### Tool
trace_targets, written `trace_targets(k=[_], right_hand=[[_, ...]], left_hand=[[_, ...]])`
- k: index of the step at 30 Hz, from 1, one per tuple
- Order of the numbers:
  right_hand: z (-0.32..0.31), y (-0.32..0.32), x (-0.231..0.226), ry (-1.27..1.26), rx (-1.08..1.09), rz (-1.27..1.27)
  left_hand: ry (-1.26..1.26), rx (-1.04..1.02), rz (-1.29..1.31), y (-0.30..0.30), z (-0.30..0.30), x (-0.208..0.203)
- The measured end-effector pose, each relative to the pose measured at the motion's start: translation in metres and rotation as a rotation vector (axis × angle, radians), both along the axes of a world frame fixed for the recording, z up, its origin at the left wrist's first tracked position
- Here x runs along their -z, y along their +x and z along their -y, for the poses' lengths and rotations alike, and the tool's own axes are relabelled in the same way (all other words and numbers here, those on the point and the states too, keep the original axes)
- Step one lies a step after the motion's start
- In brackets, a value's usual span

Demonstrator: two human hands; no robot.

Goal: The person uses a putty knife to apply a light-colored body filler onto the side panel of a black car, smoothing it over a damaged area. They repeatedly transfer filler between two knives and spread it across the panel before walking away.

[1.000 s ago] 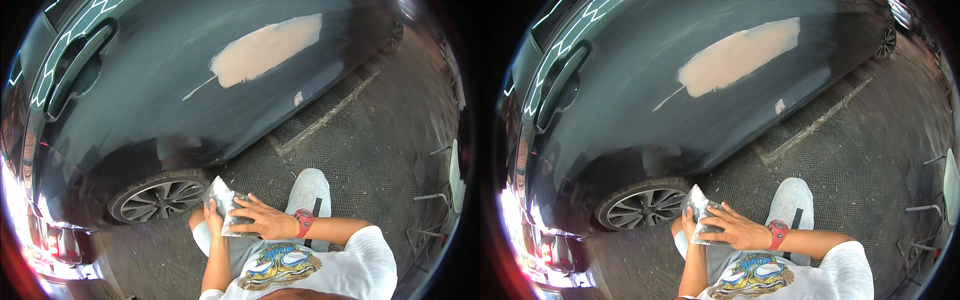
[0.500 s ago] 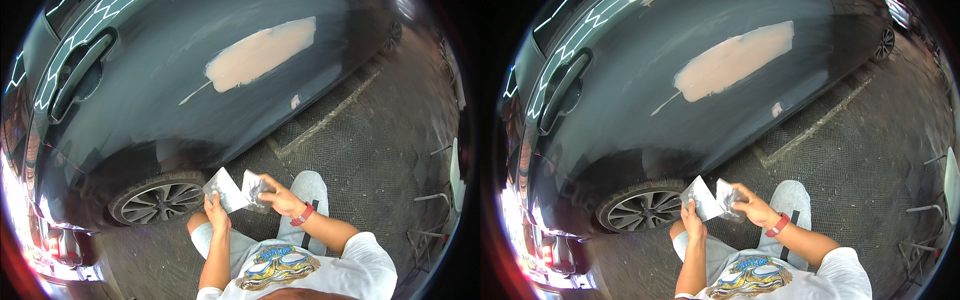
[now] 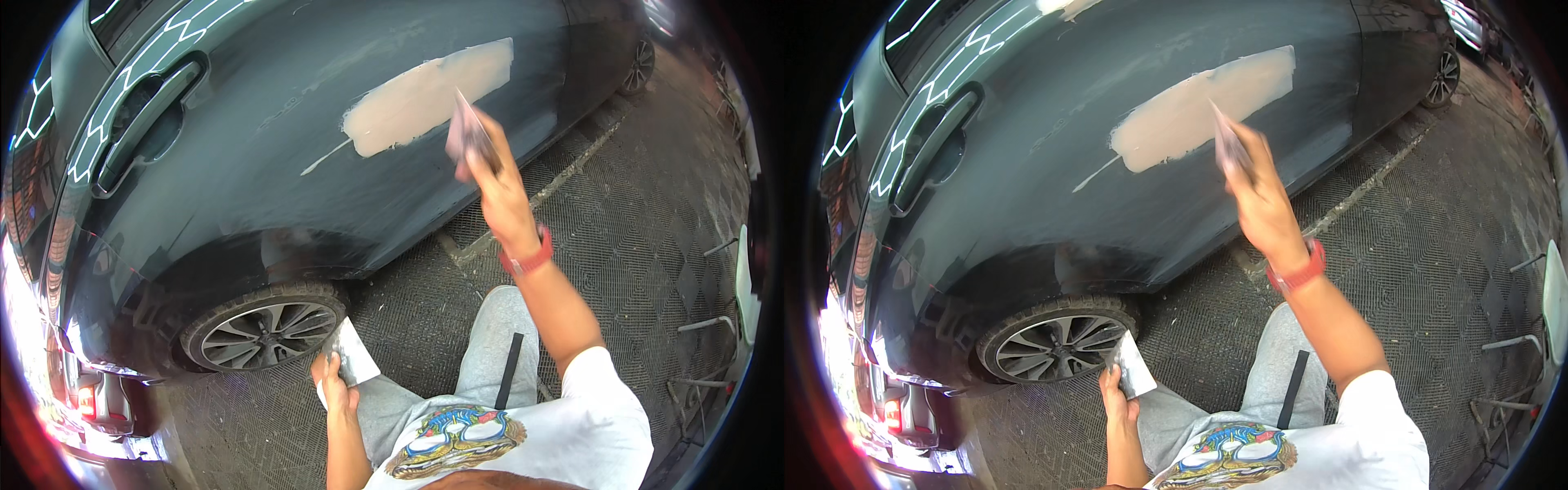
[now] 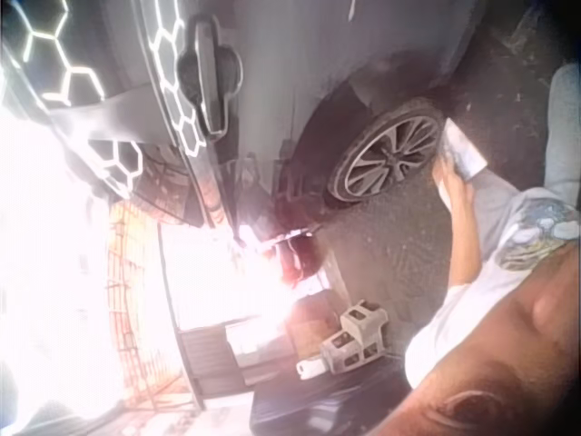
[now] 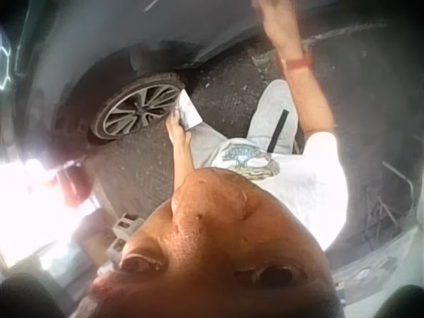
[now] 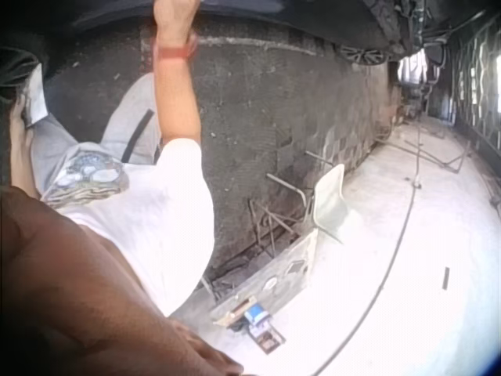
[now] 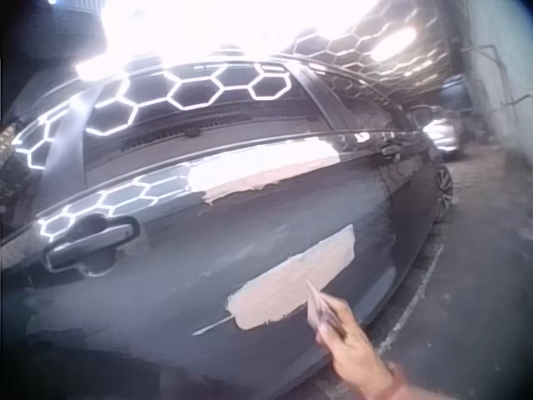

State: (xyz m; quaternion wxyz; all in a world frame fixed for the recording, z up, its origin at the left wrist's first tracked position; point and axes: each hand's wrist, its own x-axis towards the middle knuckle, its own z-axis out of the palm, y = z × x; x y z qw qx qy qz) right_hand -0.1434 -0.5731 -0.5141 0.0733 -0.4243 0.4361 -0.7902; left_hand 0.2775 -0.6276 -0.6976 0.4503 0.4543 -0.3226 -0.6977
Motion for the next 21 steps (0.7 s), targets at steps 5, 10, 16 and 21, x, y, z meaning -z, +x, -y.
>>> trace_targets(k=[5,10,16,21], right_hand=[[0.077,-0.031,-0.100,-0.034,0.869,-0.878],[0.122,-0.066,-0.148,-0.127,0.904,-0.523],[0.150,-0.055,-0.156,-0.047,0.891,-0.470],[0.169,0.005,-0.132,-0.058,0.896,-0.660]], left_hand=[[0.176,-0.044,-0.039,0.045,-0.007,0.044],[0.183,-0.008,-0.124,0.045,-0.013,0.034],[0.190,-0.016,-0.137,0.060,-0.018,0.037],[0.180,0.010,-0.162,0.060,-0.011,0.044]])
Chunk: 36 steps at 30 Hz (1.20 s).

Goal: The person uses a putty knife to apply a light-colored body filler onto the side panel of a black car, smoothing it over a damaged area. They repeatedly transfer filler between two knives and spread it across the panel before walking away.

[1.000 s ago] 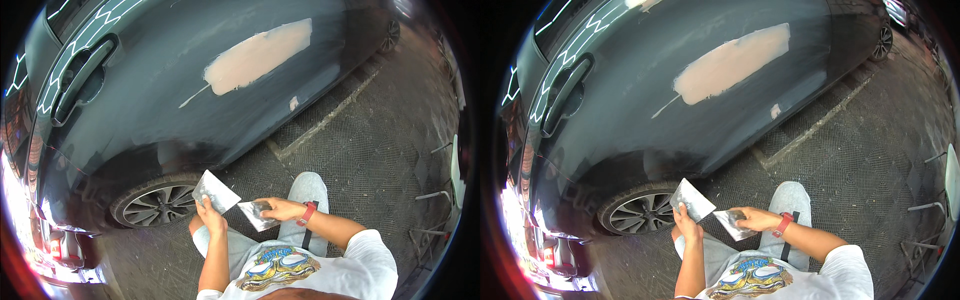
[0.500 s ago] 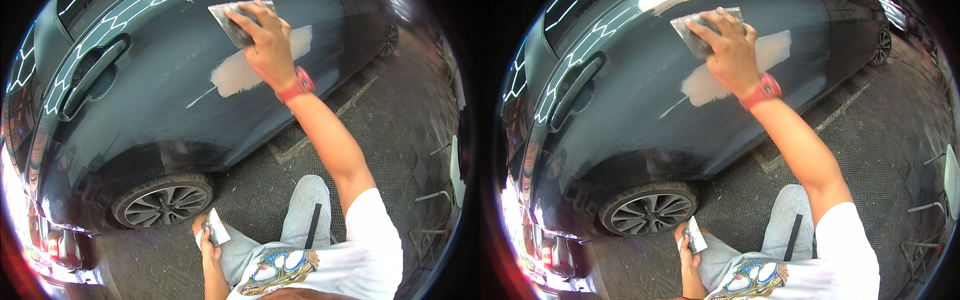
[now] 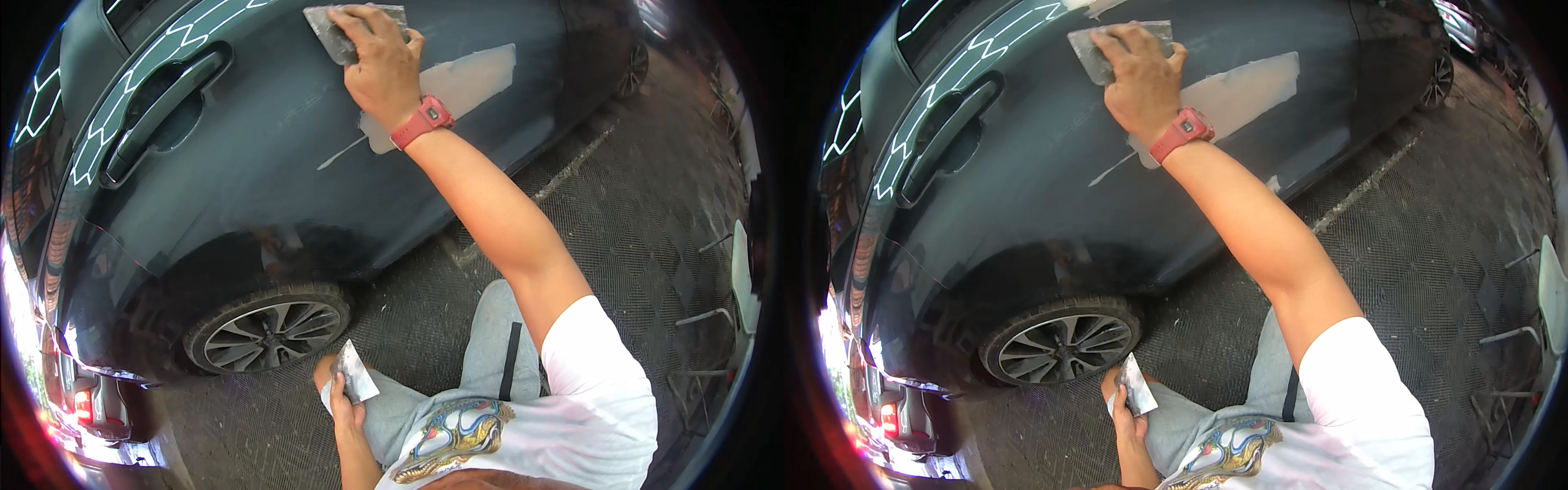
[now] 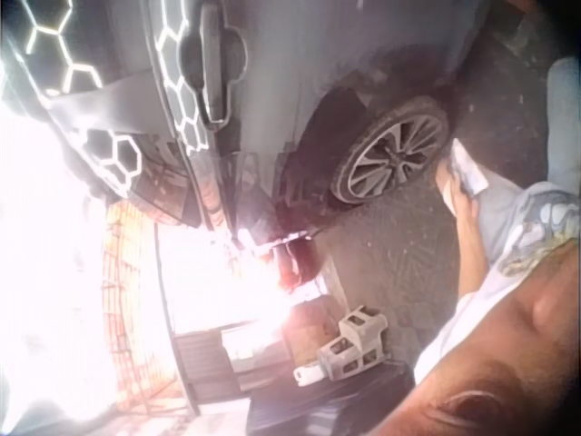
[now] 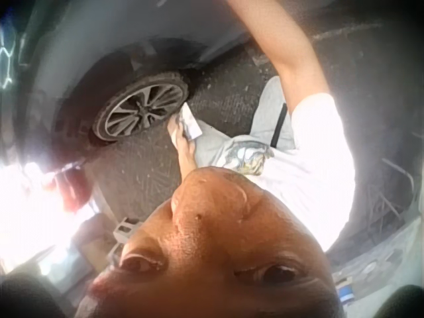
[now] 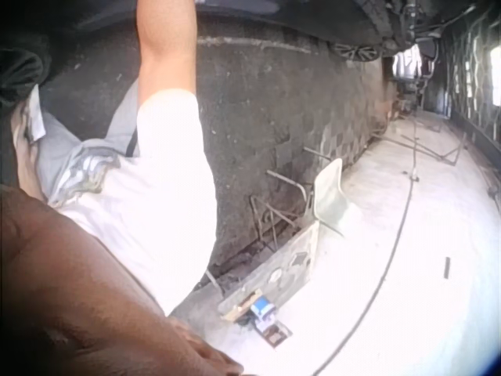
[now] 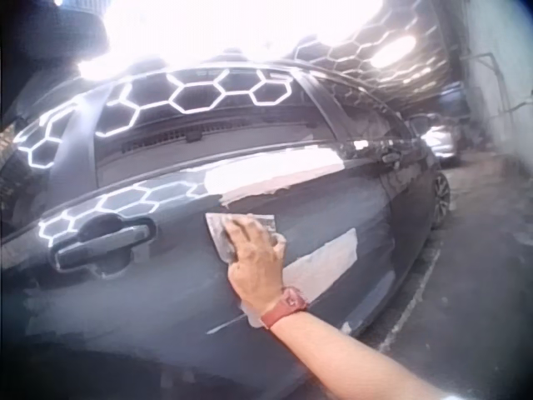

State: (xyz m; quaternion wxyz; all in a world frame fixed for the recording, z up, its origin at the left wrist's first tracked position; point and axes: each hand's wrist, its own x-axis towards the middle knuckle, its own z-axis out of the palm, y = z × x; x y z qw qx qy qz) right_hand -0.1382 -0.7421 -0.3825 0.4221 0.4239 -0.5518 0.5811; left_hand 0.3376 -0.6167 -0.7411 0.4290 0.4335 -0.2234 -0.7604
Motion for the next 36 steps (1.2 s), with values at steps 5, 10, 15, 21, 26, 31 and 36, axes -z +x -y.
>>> trace_targets(k=[5,10,15,21,26,31,36], right_hand=[[-0.017,-0.007,-0.006,0.067,-0.098,0.007],[-0.029,-0.014,-0.006,0.222,0.023,-0.112],[-0.123,0.061,0.060,0.422,-0.268,-0.127],[-0.190,0.099,0.272,0.491,-1.540,1.406],[-0.240,0.125,0.384,0.746,-1.511,1.716],[-0.235,0.128,0.305,0.944,-0.745,0.776],[-0.248,0.171,0.319,1.020,-0.626,0.167]], left_hand=[[0.004,0.007,0.016,0.000,-0.001,0.001],[-0.027,0.066,0.012,-0.012,0.004,0.004],[0.002,-0.013,0.047,-0.017,0.003,0.002],[-0.029,0.227,0.112,-0.066,0.000,-0.033],[-0.124,0.307,0.143,-0.085,0.013,-0.065],[-0.403,0.450,0.451,-0.113,0.015,-0.050],[-0.730,0.336,0.764,-0.148,0.010,-0.057]])
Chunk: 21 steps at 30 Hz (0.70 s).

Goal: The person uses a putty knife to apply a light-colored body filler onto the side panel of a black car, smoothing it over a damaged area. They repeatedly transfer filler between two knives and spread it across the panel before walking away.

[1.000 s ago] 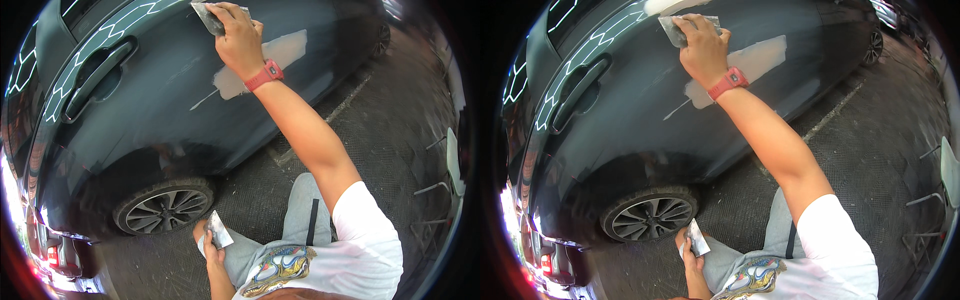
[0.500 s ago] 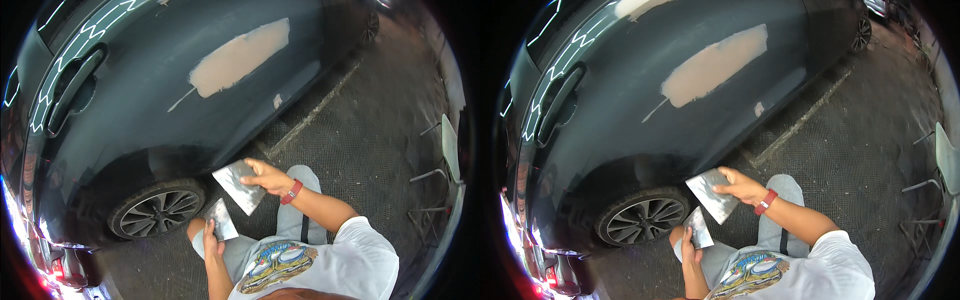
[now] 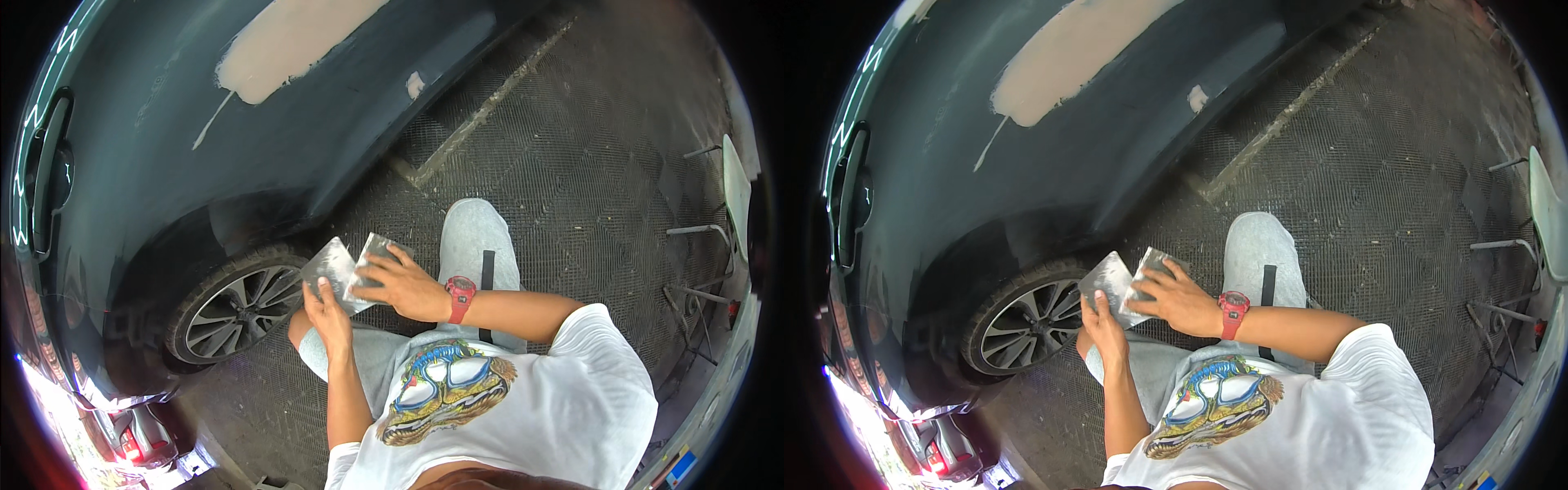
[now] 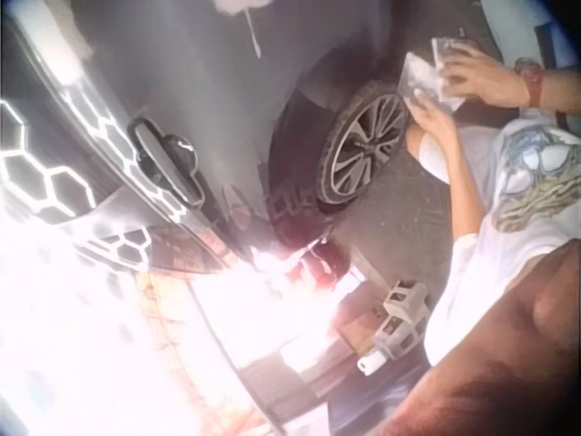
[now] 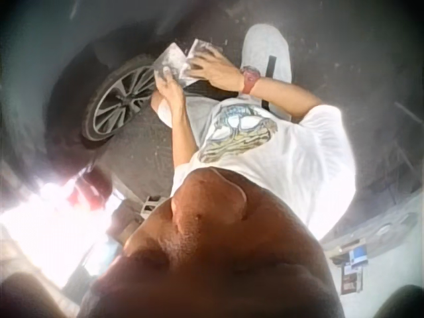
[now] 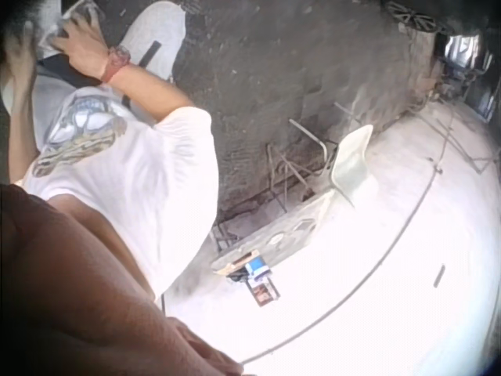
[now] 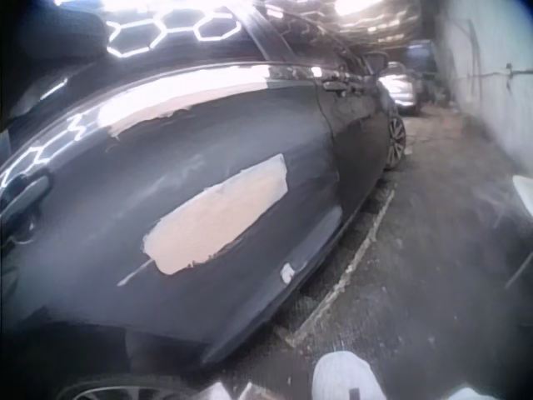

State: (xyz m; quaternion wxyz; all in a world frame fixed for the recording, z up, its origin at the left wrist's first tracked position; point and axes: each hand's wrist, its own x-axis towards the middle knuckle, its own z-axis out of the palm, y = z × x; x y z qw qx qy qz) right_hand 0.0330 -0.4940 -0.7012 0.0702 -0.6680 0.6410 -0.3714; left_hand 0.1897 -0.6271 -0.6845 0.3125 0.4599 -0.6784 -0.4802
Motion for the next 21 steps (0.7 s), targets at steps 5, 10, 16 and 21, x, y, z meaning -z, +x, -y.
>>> trace_targets(k=[5,10,16,21], right_hand=[[-0.014,-0.024,-0.014,0.230,-0.228,-0.151],[-0.018,-0.013,-0.029,-0.078,-0.232,0.226],[-0.006,-0.054,0.042,0.193,0.091,-0.136],[-0.005,-0.042,0.019,0.040,0.077,0.031]], left_hand=[[0.159,-0.369,-0.471,0.014,-0.003,0.028],[0.408,-0.302,-0.375,-0.004,0.001,0.011],[0.280,-0.053,-0.327,-0.008,-0.006,0.012],[-0.335,0.007,0.373,-0.027,-0.029,-0.011]])
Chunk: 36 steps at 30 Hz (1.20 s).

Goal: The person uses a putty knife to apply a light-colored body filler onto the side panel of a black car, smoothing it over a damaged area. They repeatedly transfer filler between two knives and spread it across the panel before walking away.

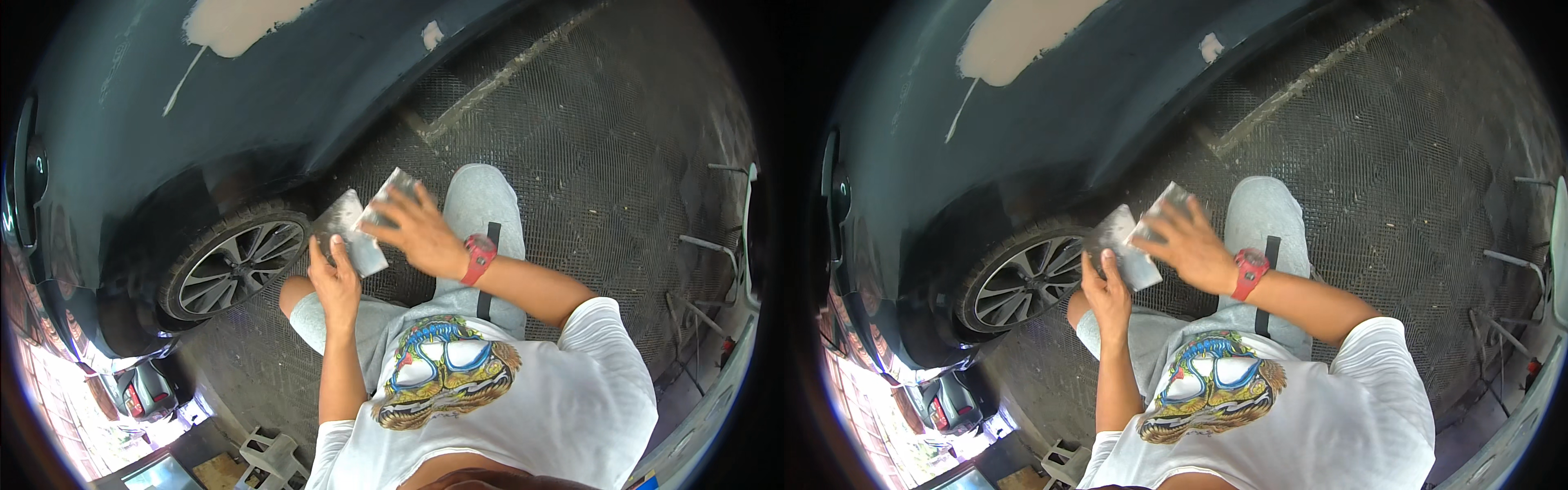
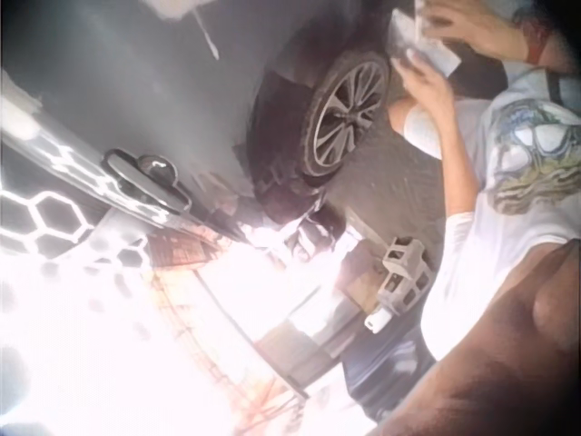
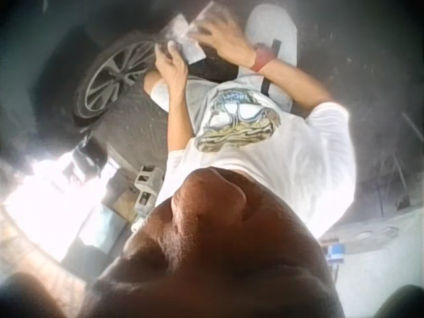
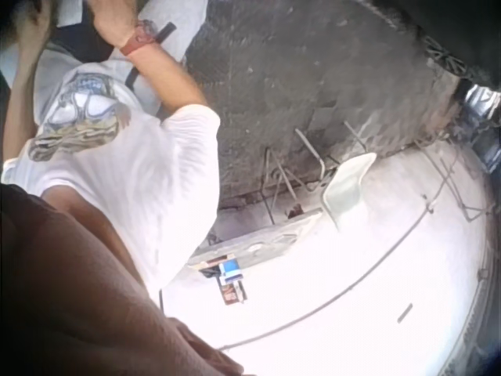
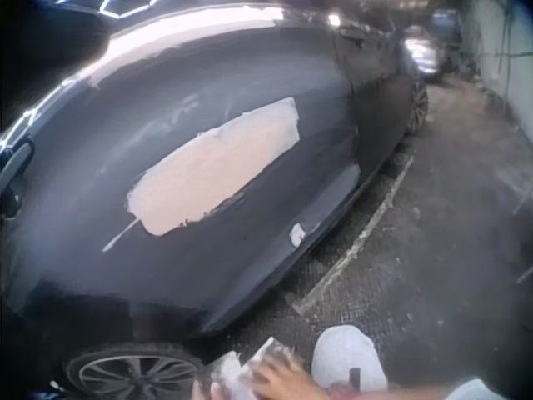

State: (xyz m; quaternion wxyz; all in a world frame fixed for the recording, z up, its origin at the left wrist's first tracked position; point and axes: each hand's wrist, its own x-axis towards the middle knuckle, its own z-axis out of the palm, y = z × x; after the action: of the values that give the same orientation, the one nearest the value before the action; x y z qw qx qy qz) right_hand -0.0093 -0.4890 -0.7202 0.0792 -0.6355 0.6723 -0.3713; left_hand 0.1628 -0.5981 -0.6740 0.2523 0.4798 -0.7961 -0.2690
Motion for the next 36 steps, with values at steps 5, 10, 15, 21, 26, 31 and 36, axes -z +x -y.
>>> trace_targets(k=[5,10,15,21,26,31,36], right_hand=[[-0.010,0.002,0.018,0.126,-0.217,0.064],[0.024,-0.110,0.051,-0.213,0.217,1.732],[0.042,-0.230,0.087,-0.453,0.081,2.030],[0.099,-0.275,0.085,-0.517,0.753,0.372],[0.108,-0.306,0.086,-0.384,0.656,-0.250],[0.103,-0.323,0.120,-0.303,0.528,-0.313],[0.079,-0.342,0.100,-0.306,0.591,-0.324]], left_hand=[[0.188,-0.320,-0.596,0.023,0.019,-0.008],[0.505,-0.464,-0.737,0.136,0.026,0.008],[0.721,-0.644,-0.746,0.191,-0.017,0.030],[0.730,-0.623,-0.706,0.212,-0.030,0.029],[0.676,-0.730,-0.725,0.219,-0.043,0.018],[0.654,-0.786,-0.714,0.237,-0.053,0.012],[0.668,-0.803,-0.780,0.250,-0.060,0.013]])
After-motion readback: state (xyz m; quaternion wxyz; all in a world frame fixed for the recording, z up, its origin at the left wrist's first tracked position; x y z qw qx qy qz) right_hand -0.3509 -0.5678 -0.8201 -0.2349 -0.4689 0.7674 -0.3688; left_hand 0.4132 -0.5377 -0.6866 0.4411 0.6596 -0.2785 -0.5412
